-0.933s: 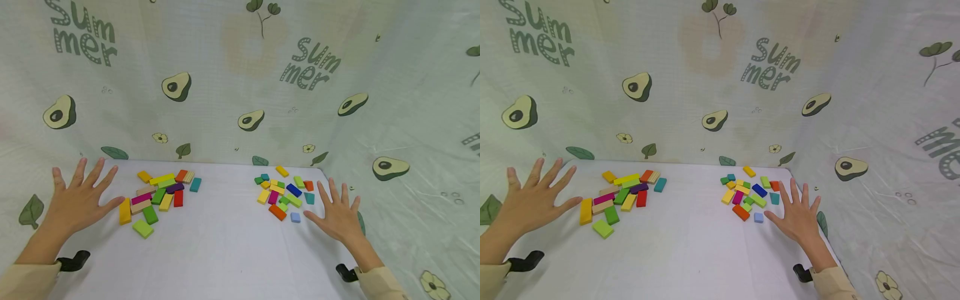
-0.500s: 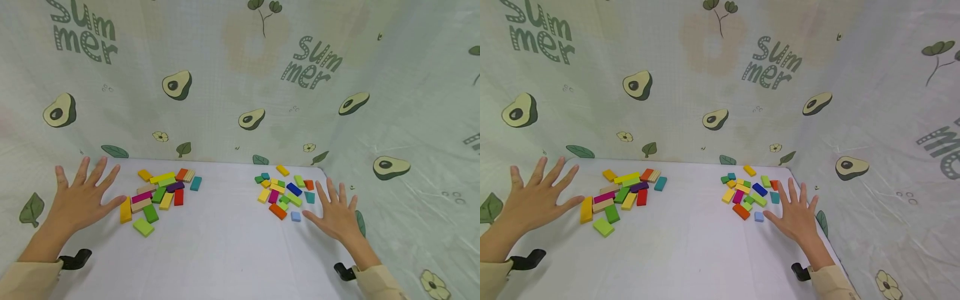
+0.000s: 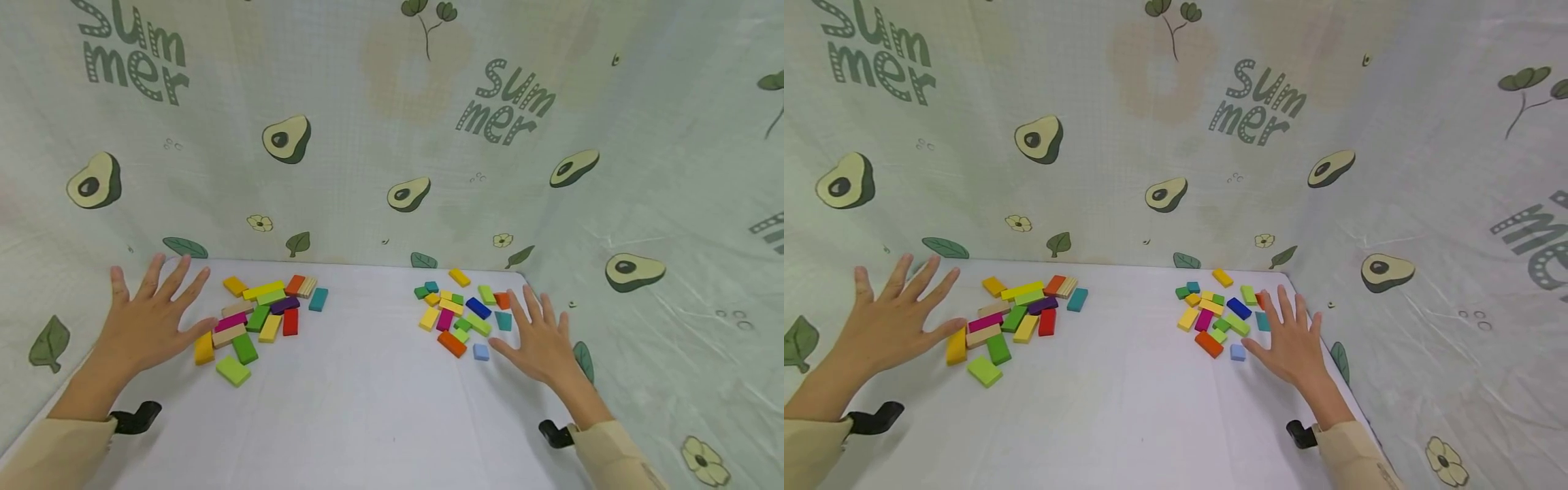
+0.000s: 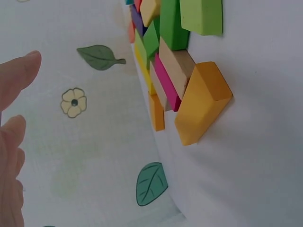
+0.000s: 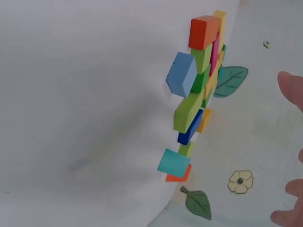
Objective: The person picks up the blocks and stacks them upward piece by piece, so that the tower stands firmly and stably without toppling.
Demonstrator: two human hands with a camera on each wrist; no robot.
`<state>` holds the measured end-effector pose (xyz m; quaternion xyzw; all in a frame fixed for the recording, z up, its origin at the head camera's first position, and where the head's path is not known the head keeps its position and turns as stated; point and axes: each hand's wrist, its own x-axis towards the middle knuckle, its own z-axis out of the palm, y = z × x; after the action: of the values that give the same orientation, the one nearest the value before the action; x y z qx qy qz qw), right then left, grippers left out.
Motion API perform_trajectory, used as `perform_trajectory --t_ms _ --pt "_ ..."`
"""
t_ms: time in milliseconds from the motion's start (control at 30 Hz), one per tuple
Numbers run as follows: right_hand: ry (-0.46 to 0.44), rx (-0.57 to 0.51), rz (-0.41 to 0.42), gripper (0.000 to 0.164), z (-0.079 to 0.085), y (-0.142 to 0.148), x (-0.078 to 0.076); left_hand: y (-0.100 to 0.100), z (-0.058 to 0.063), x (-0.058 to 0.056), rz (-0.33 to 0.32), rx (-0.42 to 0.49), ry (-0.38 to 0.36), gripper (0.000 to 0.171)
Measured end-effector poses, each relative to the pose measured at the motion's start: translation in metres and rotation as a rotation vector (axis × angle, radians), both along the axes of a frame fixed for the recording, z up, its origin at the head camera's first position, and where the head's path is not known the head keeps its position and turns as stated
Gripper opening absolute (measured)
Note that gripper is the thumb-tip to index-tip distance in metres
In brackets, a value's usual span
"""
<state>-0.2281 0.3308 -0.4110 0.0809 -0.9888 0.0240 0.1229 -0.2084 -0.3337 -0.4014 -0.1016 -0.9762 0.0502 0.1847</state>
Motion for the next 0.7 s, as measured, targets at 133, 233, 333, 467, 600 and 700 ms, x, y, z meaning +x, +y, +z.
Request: perform_trajectory --t_ms 133,233,333,467,600,700 --pt "0.009 -0.004 0.015 0.108 0.001 -0.002 -0.006 0.006 0.000 -0.004 -0.014 -0.016 0.018 0.107" --pt "0.028 0.005 0.026 0.108 0.000 -0.005 -0.011 0.012 0.000 -0.007 -0.030 -0.014 0.020 0.105" --pt "0.053 0.006 0.041 0.108 -0.001 -0.009 -0.015 0.019 0.000 -0.011 -0.045 -0.003 0.019 0.101" --pt "0.060 -0.012 0.053 0.107 -0.004 -0.014 -0.019 0.028 -0.002 -0.016 -0.069 0.007 0.023 0.098" --pt "0.043 -0.037 0.054 0.106 -0.005 -0.019 -0.022 0.038 -0.004 -0.020 -0.086 0.009 0.019 0.101" --pt "0.028 -0.059 0.055 0.103 -0.005 -0.021 -0.023 0.045 -0.005 -0.023 -0.099 0.008 0.005 0.102"
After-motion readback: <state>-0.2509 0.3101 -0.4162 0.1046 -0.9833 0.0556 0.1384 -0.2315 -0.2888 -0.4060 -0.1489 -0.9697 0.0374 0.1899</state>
